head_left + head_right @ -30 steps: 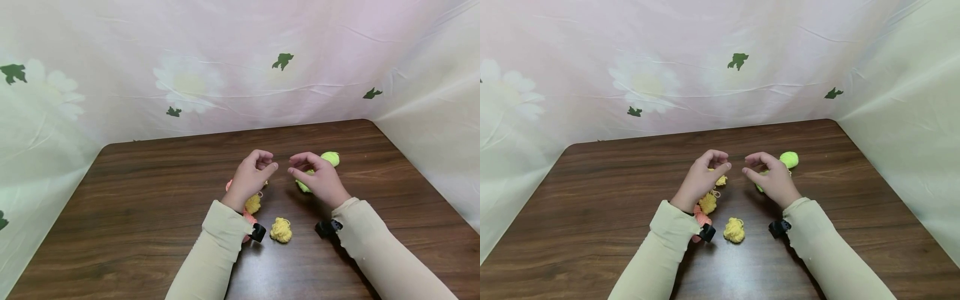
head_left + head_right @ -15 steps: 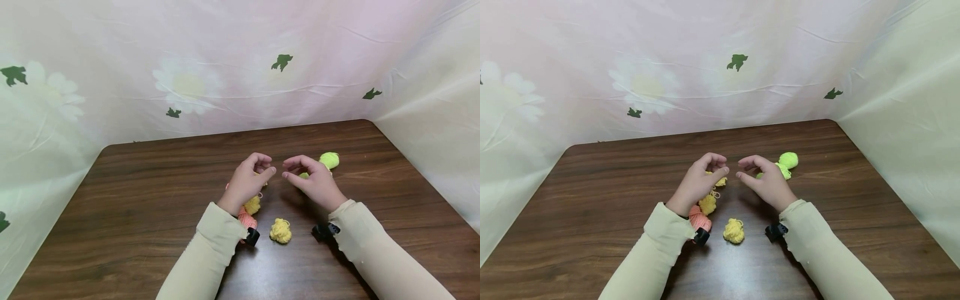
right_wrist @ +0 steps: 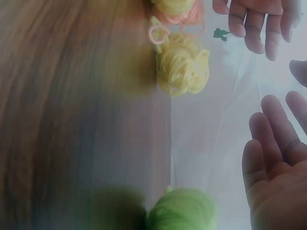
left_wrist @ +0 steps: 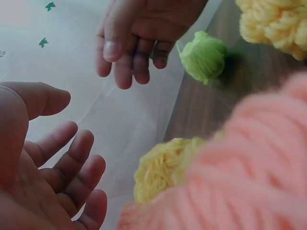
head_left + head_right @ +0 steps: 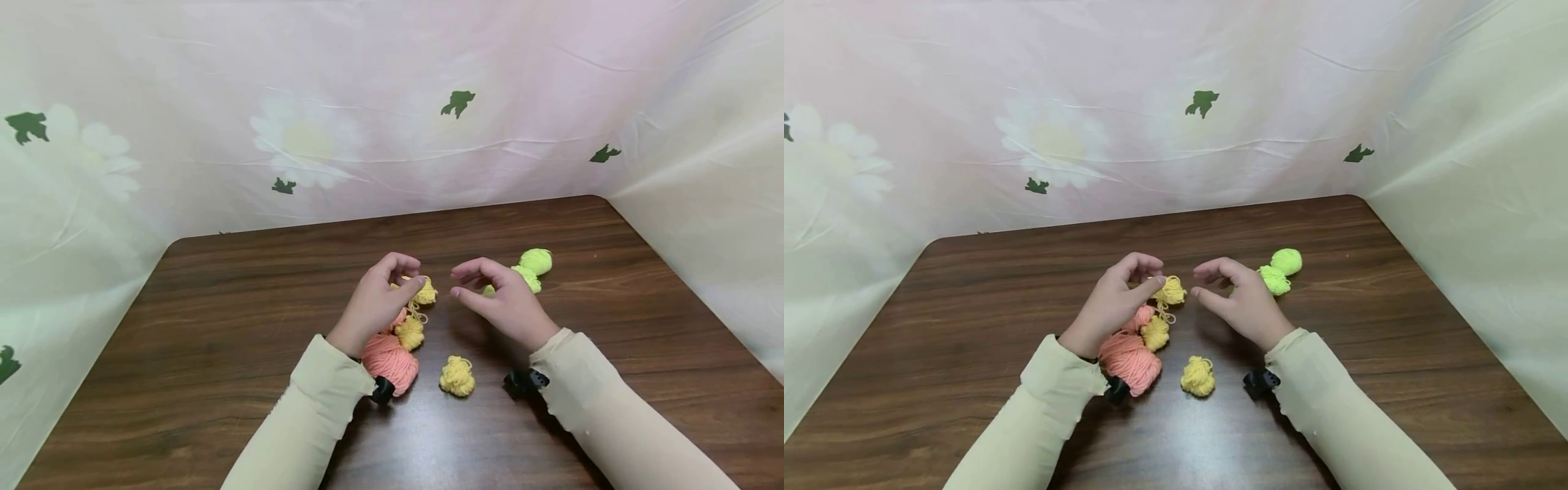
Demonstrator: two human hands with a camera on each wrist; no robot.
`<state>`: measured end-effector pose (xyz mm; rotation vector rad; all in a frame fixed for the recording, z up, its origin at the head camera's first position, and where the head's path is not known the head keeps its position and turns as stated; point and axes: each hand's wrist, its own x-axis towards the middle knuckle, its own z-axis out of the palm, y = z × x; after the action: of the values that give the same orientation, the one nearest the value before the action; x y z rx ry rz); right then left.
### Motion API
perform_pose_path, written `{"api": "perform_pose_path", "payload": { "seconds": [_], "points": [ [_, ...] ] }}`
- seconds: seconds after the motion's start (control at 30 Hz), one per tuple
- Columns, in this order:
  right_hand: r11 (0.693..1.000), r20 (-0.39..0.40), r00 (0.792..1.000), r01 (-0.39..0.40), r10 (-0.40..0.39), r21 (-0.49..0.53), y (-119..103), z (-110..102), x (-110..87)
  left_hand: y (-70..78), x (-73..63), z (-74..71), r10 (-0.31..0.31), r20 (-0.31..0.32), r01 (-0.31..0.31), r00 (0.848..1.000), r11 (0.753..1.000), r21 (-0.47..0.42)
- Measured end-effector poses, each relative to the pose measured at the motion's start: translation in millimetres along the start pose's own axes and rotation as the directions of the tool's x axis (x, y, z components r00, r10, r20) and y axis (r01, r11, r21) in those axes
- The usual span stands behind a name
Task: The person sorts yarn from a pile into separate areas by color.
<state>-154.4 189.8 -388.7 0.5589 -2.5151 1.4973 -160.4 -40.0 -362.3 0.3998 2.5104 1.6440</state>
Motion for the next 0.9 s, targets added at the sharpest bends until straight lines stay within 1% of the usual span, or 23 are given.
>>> {"api": "perform_pose_path", "payload": {
  "seconds": [0.13, 0.23, 0.37, 0.53, 0.67, 0.77, 0.9],
  "points": [
    [1.0, 0.013, 1.0, 0.022, -0.022, 0.007, -5.8, 3.1, -1.2, -5.2, -2.3, -2.0, 0.005, 0.0, -0.005, 1.0, 1.0, -0.03],
    [1.0, 0.028, 0.999, 0.026, -0.027, 0.013, -10.8, 6.0, -2.8, -9.5, -3.8, -4.2, 0.011, -0.012, -0.012, 1.0, 0.999, -0.041],
    [0.999, 0.05, 0.998, 0.033, -0.034, 0.009, -16.6, 11.1, -4.6, -14.3, -6.6, -10.6, 0.015, -0.035, -0.016, 0.999, 1.0, -0.025],
    [0.998, 0.088, 0.994, 0.059, -0.059, 0.006, -21.8, 19.9, -6.2, -22.4, -13.0, -23.1, 0.03, -0.068, -0.03, 0.997, 1.0, 0.006],
    [0.997, 0.11, 0.991, 0.071, -0.072, 0.008, -26.4, 24.7, -8.6, -29.4, -17.9, -30.6, 0.023, -0.084, -0.022, 0.996, 1.0, 0.008],
    [0.996, 0.117, 0.99, 0.084, -0.084, 0.007, -28.1, 27.2, -10.5, -33.2, -18.1, -33.1, 0.021, -0.103, -0.021, 0.994, 1.0, 0.0],
    [0.995, 0.14, 0.985, 0.097, -0.099, 0.018, -29.6, 29.6, -12.6, -34.1, -16.1, -34.6, 0.031, -0.124, -0.032, 0.992, 0.999, -0.01]
  ]
}}
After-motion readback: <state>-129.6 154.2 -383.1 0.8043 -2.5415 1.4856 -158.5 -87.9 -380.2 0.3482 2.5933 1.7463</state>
